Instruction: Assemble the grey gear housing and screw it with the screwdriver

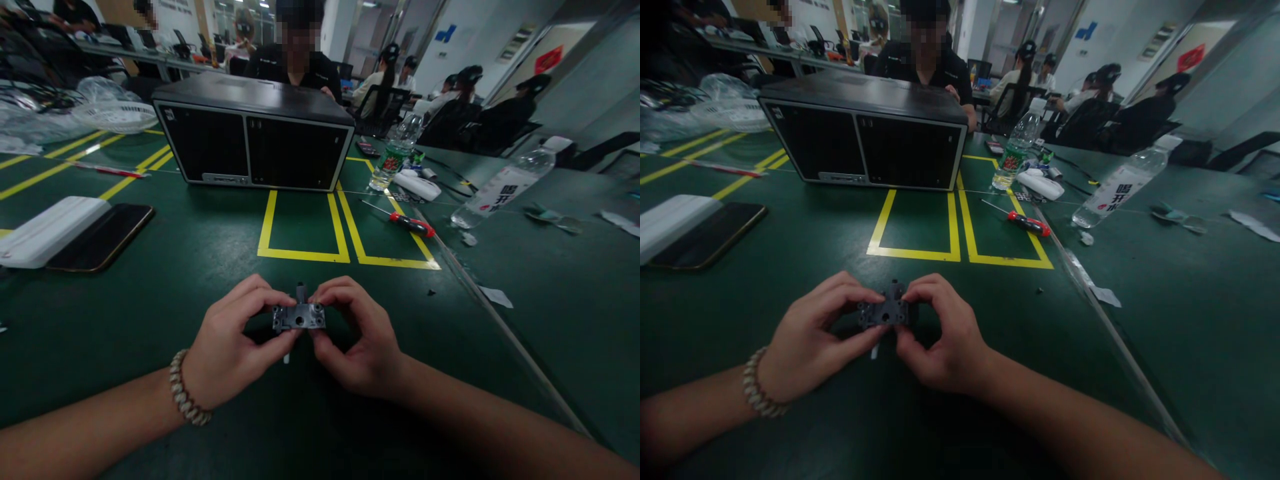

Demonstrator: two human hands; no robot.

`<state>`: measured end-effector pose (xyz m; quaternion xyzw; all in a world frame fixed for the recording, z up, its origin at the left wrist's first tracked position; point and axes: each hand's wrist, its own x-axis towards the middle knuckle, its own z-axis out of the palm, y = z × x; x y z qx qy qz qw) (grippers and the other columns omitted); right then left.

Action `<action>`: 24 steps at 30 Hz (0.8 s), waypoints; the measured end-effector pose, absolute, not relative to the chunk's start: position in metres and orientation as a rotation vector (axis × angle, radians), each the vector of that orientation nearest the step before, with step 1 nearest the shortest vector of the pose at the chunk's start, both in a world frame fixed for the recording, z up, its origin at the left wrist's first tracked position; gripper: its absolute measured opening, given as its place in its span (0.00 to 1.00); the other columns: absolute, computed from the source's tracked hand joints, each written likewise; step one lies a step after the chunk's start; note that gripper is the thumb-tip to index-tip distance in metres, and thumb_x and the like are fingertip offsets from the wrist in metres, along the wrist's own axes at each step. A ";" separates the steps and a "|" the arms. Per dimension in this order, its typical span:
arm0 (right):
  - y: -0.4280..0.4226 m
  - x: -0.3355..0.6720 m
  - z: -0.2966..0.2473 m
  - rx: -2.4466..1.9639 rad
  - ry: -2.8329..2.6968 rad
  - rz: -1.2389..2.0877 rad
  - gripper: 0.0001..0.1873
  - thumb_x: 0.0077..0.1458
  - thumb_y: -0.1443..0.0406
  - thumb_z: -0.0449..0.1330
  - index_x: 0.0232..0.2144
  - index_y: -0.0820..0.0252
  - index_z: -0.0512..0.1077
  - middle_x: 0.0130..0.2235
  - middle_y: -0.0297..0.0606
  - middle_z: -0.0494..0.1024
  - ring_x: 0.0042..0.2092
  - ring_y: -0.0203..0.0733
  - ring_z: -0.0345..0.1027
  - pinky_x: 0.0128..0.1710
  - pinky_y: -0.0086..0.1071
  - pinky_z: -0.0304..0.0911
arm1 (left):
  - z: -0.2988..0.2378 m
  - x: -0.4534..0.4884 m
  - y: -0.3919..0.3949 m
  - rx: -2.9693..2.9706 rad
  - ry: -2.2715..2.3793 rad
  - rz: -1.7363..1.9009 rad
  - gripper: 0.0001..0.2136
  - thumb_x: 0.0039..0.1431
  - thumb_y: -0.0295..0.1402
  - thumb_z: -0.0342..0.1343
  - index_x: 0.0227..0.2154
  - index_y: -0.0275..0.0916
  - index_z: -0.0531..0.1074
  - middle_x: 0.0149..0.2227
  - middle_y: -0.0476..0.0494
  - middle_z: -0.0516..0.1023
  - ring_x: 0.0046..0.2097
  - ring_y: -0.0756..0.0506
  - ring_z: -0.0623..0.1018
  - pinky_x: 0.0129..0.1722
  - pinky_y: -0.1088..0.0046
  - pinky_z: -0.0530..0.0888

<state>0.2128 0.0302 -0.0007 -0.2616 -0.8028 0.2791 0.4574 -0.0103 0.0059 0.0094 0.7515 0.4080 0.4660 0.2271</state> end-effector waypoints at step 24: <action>0.034 0.214 0.001 -0.658 -2.122 0.660 0.38 0.54 0.72 0.69 0.64 0.51 0.65 0.57 0.47 0.68 0.55 0.53 0.71 0.47 0.46 0.78 | 0.004 -0.014 0.022 1.336 1.065 1.039 0.11 0.62 0.38 0.65 0.44 0.37 0.79 0.33 0.43 0.83 0.28 0.48 0.79 0.24 0.76 0.75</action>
